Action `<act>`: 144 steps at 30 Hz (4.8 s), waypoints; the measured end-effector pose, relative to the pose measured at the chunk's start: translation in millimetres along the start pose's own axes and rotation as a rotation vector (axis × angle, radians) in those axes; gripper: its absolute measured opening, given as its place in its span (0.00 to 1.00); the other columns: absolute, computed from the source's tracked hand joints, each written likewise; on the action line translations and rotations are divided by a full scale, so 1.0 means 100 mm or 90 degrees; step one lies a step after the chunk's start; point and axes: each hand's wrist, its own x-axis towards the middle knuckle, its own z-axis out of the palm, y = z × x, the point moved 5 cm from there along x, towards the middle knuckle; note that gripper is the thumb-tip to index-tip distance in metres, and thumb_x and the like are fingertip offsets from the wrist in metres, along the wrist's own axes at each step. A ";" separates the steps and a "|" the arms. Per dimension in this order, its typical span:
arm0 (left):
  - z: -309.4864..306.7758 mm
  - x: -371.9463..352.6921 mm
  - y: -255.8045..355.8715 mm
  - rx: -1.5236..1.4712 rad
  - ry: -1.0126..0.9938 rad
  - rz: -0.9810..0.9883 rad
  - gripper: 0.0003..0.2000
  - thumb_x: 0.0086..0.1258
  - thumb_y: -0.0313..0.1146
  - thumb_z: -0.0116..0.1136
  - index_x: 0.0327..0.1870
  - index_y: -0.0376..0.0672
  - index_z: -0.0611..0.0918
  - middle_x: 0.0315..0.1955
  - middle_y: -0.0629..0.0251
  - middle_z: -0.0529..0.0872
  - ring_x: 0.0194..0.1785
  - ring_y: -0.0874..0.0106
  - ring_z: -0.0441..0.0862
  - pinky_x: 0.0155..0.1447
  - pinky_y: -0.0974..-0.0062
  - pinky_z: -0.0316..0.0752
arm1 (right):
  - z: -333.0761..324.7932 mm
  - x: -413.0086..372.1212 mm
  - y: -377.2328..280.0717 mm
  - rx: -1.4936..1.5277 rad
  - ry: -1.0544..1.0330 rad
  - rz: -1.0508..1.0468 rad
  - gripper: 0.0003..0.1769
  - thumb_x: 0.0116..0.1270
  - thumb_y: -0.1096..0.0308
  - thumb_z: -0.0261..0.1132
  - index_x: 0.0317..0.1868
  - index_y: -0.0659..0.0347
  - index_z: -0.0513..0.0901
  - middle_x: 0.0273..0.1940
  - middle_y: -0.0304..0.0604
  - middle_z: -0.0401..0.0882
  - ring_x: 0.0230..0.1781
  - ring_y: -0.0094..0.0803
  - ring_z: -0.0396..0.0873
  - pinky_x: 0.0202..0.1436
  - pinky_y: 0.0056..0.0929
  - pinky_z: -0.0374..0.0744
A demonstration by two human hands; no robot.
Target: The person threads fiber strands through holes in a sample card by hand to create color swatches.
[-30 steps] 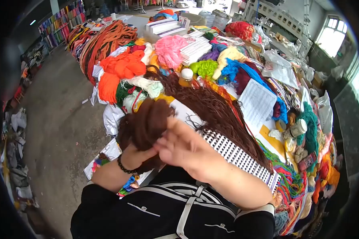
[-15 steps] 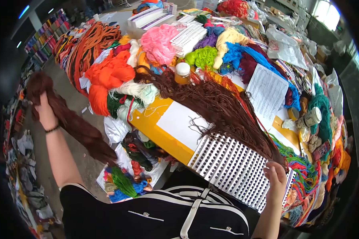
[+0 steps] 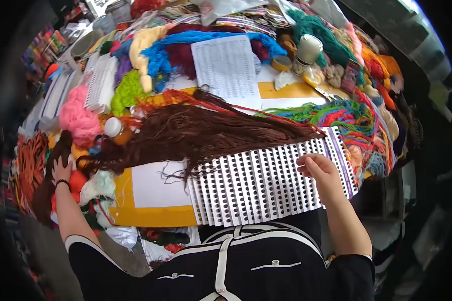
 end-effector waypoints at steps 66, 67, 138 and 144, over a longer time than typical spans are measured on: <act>-0.75 -3.47 3.64 -0.546 0.115 0.728 0.11 0.61 0.35 0.57 0.42 0.41 0.81 0.43 0.60 0.81 0.46 0.60 0.78 0.51 0.63 0.73 | -0.42 1.14 -0.41 -0.609 0.029 -0.378 0.23 0.58 0.62 0.68 0.51 0.64 0.78 0.46 0.51 0.80 0.48 0.41 0.78 0.51 0.34 0.75; -0.72 -3.41 3.78 -0.547 0.120 0.724 0.11 0.61 0.35 0.57 0.42 0.41 0.81 0.43 0.60 0.81 0.46 0.60 0.78 0.51 0.63 0.73 | -0.22 1.34 -0.47 -0.587 -0.017 -0.338 0.21 0.59 0.61 0.67 0.50 0.63 0.79 0.44 0.52 0.80 0.46 0.41 0.80 0.49 0.34 0.76; -0.50 -4.75 2.81 -1.020 -0.329 0.721 0.24 0.76 0.42 0.38 0.60 0.27 0.68 0.59 0.50 0.72 0.62 0.64 0.69 0.66 0.71 0.62 | -2.40 -1.49 0.95 -0.359 0.510 -0.245 0.21 0.57 0.62 0.65 0.50 0.64 0.77 0.49 0.52 0.77 0.52 0.47 0.74 0.57 0.37 0.72; -0.29 -4.49 2.85 -0.909 -0.176 0.759 0.20 0.75 0.37 0.41 0.57 0.28 0.71 0.53 0.52 0.76 0.56 0.65 0.73 0.62 0.70 0.65 | -3.77 -0.99 1.42 -0.279 0.646 -0.098 0.27 0.55 0.58 0.64 0.52 0.66 0.74 0.46 0.58 0.77 0.51 0.52 0.74 0.54 0.42 0.73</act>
